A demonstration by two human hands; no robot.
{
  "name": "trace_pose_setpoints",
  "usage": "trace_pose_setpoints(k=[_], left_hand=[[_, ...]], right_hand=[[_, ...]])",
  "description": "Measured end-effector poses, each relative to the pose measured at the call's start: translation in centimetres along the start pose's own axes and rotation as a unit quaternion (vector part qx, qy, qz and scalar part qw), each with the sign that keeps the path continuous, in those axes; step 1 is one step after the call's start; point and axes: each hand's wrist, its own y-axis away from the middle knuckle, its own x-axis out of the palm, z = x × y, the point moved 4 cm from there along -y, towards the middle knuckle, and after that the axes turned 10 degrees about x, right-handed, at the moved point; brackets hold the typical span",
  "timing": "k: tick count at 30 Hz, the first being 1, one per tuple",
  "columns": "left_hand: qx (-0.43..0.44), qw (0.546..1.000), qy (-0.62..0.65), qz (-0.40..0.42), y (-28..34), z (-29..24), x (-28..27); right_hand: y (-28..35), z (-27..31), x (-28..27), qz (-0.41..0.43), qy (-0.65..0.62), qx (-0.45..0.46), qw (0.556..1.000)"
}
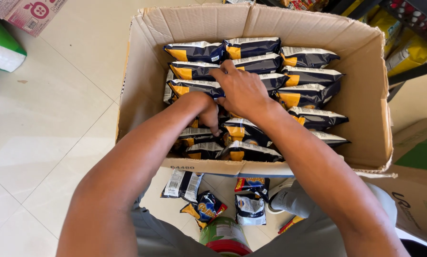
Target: Organizing bags of chips into a cardboard box.
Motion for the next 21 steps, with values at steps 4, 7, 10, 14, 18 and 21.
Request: trace_pose_setpoints(k=[4,7,10,14,18,21], left_hand=[[0.012,0.984,0.164,-0.063,4.7,-2.1,0.4],[-0.014,0.977,-0.04,-0.21,9.6,-3.2,0.3],[-0.051,0.914,0.043,-0.401,17.6,-5.5,2.4],[0.146,0.645,0.068,-0.747,22.8,-9.3,7.9],[0.237,0.544,0.194,-0.781,20.3,-12.3,14.5],[0.244,0.657,0.256,-0.666,14.6,-12.9,18.3]], right_hand=[[3.3,0.8,-2.5,-0.032,-0.019,-0.021,0.999],[7.7,2.6,-5.8,-0.171,-0.052,-0.085,0.98],[12.6,4.6,-7.1,-0.205,-0.168,-0.112,0.958],[18.8,6.7,-3.2,-0.268,-0.339,-0.145,0.89],[22.8,7.2,7.7,-0.227,-0.419,-0.112,0.872],[23.8,6.1,17.6,-0.005,-0.355,0.026,0.935]])
